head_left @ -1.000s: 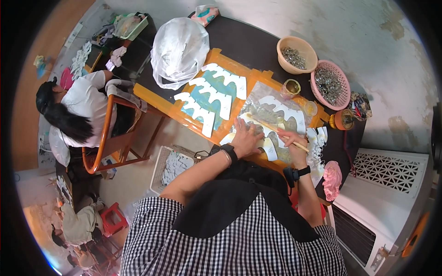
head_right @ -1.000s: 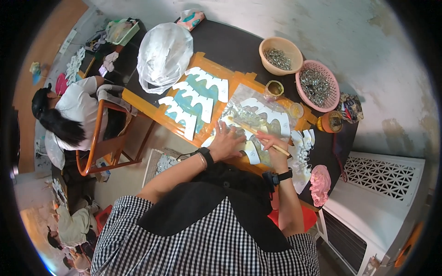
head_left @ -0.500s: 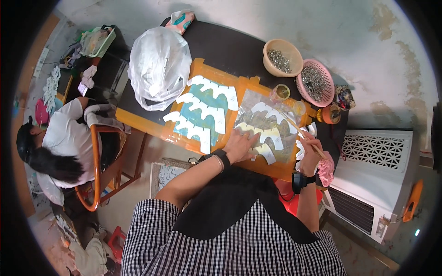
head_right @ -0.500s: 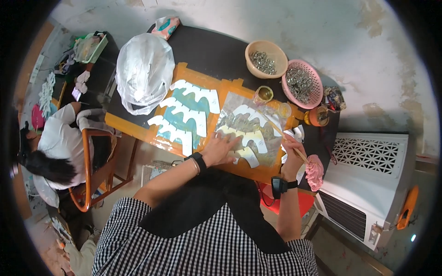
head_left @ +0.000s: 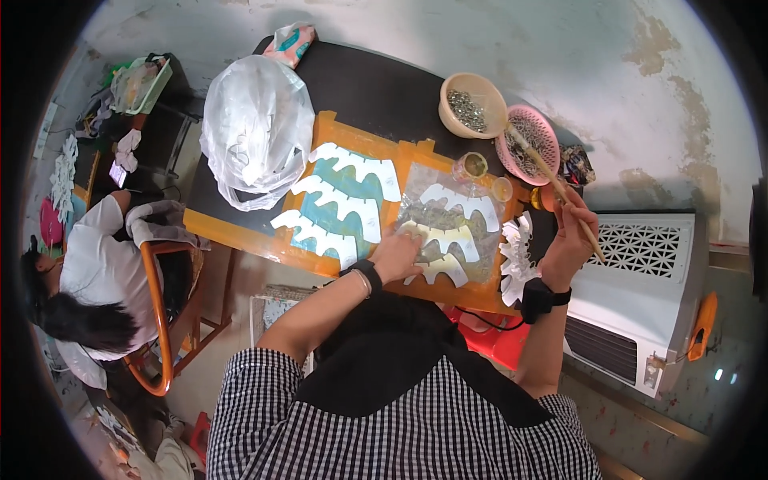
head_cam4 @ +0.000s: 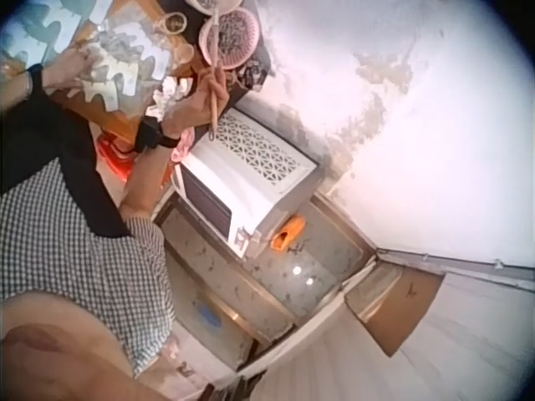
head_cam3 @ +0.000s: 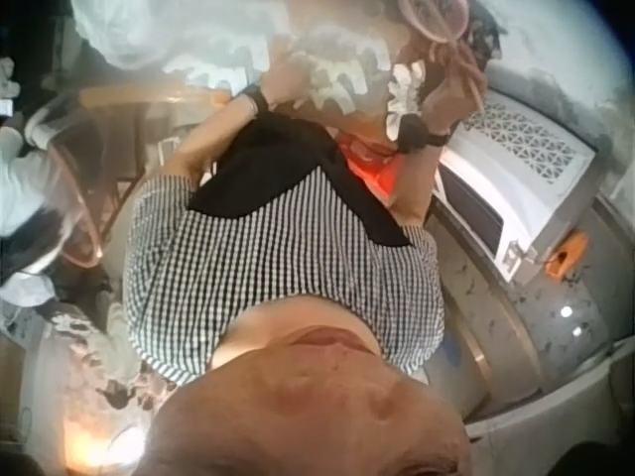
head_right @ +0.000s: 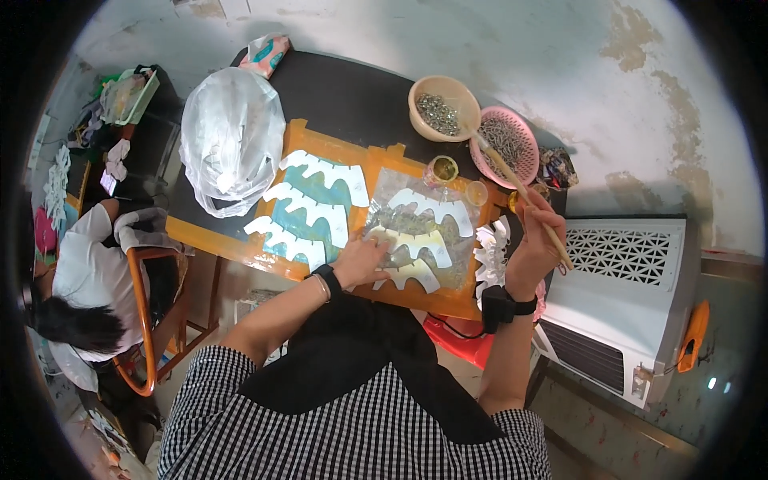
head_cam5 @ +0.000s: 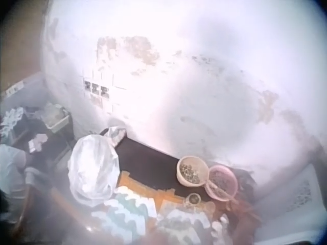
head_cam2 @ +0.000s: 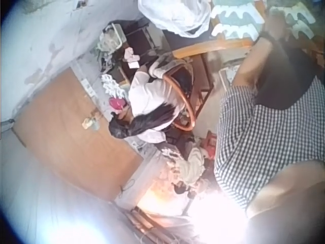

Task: Applying adhesive to shoe component patterns on a workbench.

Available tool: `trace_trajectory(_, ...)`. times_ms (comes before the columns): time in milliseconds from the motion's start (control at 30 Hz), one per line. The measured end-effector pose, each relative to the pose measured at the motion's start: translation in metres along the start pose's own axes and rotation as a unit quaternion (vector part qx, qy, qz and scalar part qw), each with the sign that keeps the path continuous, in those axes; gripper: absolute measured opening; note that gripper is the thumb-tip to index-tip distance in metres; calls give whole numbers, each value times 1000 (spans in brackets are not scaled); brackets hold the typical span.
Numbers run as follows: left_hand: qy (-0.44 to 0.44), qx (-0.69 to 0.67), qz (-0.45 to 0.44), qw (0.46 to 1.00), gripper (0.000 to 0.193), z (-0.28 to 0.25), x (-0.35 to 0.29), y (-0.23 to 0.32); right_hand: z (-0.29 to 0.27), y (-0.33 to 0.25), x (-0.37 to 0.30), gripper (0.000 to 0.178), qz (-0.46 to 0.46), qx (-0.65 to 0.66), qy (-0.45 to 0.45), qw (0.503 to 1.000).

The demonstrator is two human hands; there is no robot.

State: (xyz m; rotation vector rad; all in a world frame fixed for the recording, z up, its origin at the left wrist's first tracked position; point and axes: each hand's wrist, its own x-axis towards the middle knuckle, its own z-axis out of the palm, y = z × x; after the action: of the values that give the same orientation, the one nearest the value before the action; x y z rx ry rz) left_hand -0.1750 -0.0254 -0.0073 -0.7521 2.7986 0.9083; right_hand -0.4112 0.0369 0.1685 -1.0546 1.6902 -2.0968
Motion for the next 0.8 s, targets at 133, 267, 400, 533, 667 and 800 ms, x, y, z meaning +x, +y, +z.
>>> trace_trajectory(133, 17, 21, -15, 1000, 51, 4, 0, 2, -38, 30, -1, 3, 64, -99, 0, 993)
trace_trajectory(267, 78, 1, -80, 994, 36, 18, 10, 9, -49, 70, 19, 8, 73, -86, -85, 990)
trace_trajectory(400, 92, 10, -144, 985, 44, 21, 13, 26, -50, 123, 46, 6, 37, -122, -207, 970)
trace_trajectory(533, 97, 43, -198, 974, 42, 31, 17, 36, -31, 149, 50, 5, 39, -121, -304, 944)
trace_trajectory(667, 131, -60, -276, 950, 39, 26, 20, 40, -36, 163, 55, 6, 85, -55, -265, 959)
trace_trajectory(800, 145, -150, -315, 926, 40, 7, 16, 51, -58, 171, 57, 13, 193, 55, -147, 969)
